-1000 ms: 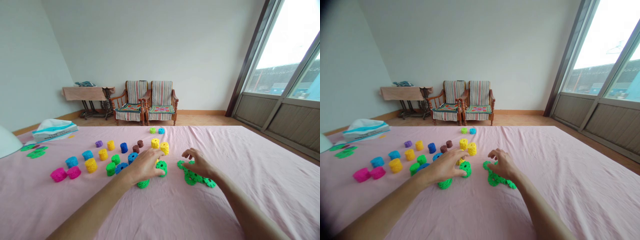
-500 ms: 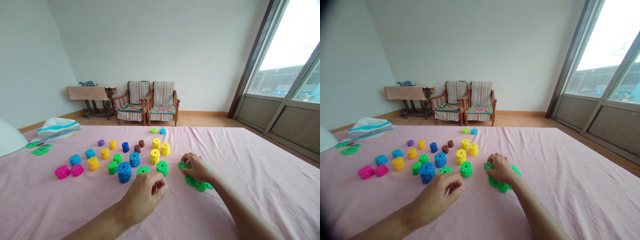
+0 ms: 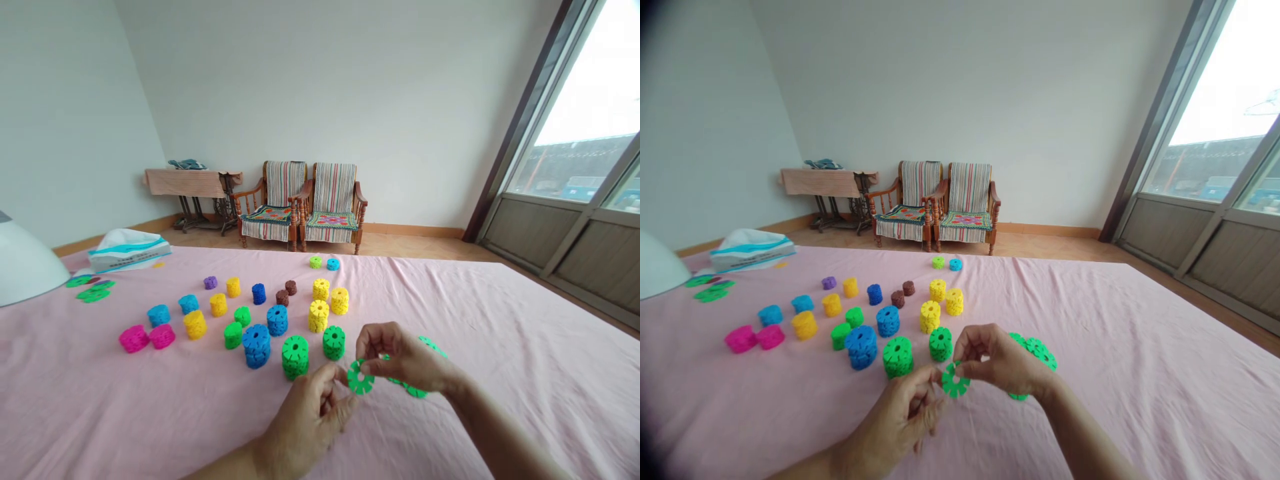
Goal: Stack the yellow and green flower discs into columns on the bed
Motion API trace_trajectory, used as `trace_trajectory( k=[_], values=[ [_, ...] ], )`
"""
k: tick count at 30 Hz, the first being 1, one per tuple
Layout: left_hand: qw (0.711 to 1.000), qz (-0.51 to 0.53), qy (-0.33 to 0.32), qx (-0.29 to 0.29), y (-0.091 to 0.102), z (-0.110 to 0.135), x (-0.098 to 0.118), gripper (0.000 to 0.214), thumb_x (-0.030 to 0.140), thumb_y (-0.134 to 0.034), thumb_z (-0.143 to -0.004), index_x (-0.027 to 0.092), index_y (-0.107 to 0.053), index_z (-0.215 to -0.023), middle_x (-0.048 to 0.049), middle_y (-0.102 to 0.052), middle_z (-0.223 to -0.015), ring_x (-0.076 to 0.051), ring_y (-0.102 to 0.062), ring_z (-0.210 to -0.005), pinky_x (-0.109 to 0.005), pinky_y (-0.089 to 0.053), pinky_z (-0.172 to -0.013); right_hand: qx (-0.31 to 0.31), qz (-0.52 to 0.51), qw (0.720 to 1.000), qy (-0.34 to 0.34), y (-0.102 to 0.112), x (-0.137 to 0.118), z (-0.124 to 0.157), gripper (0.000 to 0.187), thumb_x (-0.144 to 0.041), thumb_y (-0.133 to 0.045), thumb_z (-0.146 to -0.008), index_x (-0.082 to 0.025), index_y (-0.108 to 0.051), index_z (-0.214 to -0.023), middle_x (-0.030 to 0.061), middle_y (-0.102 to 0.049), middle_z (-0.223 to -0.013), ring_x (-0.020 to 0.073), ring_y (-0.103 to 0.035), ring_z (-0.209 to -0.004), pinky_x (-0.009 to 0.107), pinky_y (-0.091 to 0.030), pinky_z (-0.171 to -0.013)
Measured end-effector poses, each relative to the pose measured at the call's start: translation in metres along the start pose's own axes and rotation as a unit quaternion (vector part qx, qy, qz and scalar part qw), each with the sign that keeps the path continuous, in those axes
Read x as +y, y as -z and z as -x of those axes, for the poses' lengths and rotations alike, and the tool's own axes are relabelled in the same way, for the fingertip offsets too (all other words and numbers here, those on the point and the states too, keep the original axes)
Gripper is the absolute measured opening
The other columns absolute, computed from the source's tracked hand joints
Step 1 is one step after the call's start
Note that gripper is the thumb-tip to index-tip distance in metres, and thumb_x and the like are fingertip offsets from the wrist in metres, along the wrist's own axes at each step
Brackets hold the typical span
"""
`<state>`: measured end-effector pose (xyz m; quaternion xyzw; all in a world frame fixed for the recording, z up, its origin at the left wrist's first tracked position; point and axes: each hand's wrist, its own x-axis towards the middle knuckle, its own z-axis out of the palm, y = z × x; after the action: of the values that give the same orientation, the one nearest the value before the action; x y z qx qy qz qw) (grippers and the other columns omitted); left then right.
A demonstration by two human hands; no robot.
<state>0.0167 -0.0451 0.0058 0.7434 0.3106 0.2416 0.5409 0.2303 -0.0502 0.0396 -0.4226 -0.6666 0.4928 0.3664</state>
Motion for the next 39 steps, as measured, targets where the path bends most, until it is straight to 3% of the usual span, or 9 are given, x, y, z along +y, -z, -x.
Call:
trace_trajectory(
  k=[3, 7, 17, 24, 26, 32, 39],
  values=[
    [0.999, 0.048, 0.026, -0.001, -0.004, -0.001, -0.002, 0.045, 0.061, -0.049, -0.086, 0.016, -0.050, -0.083, 0.0031, -0.053, -0.054, -0.007, -0.042, -0.036, -0.017, -0.028, -0.035, -0.017, 0.009, 1.000, 0.014, -0.019, -0.009, -0.001, 0.022, -0.034, -0.074, -0.075, -0.017, -0.062, -0.081, -0.0018, -0.059, -0.073, 0.0096, -0.049, -0.065, 0.024, -0.041, -0.062],
    [0.992, 0.111, 0.058, 0.009, -0.005, -0.001, 0.001, 0.055, 0.072, -0.042, -0.083, 0.017, -0.047, -0.083, 0.0033, -0.055, -0.049, -0.005, -0.036, -0.030, -0.015, -0.023, -0.031, 0.008, 0.037, 0.999, 0.026, -0.029, -0.015, 0.000, 0.021, -0.034, -0.068, -0.082, -0.017, -0.064, -0.094, -0.0011, -0.059, -0.076, 0.0110, -0.051, -0.069, 0.026, -0.043, -0.066],
    [0.978, 0.195, 0.066, 0.033, -0.002, 0.001, 0.006, 0.059, 0.072, -0.047, -0.081, 0.015, -0.051, -0.094, 0.0058, -0.053, -0.045, -0.005, -0.035, -0.029, -0.014, -0.021, -0.029, 0.004, 0.177, 0.983, 0.052, -0.036, -0.026, 0.005, 0.043, -0.025, -0.073, -0.078, -0.030, -0.063, -0.119, -0.0008, -0.062, -0.085, 0.0143, -0.055, -0.076, 0.030, -0.049, -0.073],
    [0.976, 0.204, 0.074, 0.022, -0.004, 0.001, 0.002, 0.058, 0.075, -0.045, -0.080, 0.017, -0.048, -0.088, 0.0055, -0.054, -0.044, -0.005, -0.035, -0.028, -0.014, -0.021, -0.028, 0.009, 0.188, 0.981, 0.044, -0.035, -0.028, 0.007, 0.038, -0.027, -0.072, -0.077, -0.030, -0.065, -0.115, 0.0003, -0.065, -0.086, 0.0157, -0.057, -0.074, 0.030, -0.050, -0.068],
    [0.976, 0.199, 0.080, 0.024, -0.005, 0.003, 0.001, 0.059, 0.077, -0.041, -0.079, 0.018, -0.047, -0.081, 0.0055, -0.052, -0.043, -0.005, -0.034, -0.028, -0.015, -0.020, -0.029, 0.046, 0.172, 0.983, 0.035, -0.031, -0.021, 0.004, 0.036, -0.031, -0.074, -0.075, -0.027, -0.066, -0.110, 0.0007, -0.065, -0.085, 0.0157, -0.057, -0.073, 0.031, -0.050, -0.068],
    [0.995, 0.075, 0.055, -0.045, -0.010, 0.008, 0.006, 0.054, 0.071, -0.045, -0.081, 0.019, -0.044, -0.065, 0.0062, -0.045, -0.041, -0.005, -0.032, -0.029, -0.016, -0.022, -0.031, 0.262, 0.108, 0.959, 0.012, -0.024, 0.011, -0.014, 0.038, -0.044, -0.067, -0.079, -0.020, -0.063, -0.108, 0.0037, -0.063, -0.085, 0.0163, -0.057, -0.071, 0.031, -0.047, -0.064],
    [0.998, 0.013, 0.041, -0.051, -0.012, 0.009, 0.007, 0.035, 0.046, -0.050, -0.086, 0.019, -0.043, -0.064, 0.0055, -0.045, -0.045, -0.007, -0.044, -0.039, -0.016, -0.031, -0.040, 0.281, 0.169, 0.943, 0.048, -0.041, 0.024, -0.028, 0.033, -0.041, -0.068, -0.077, -0.025, -0.065, -0.105, 0.0070, -0.058, -0.109, 0.0221, -0.059, -0.095, 0.035, -0.048, -0.075]
  ],
)
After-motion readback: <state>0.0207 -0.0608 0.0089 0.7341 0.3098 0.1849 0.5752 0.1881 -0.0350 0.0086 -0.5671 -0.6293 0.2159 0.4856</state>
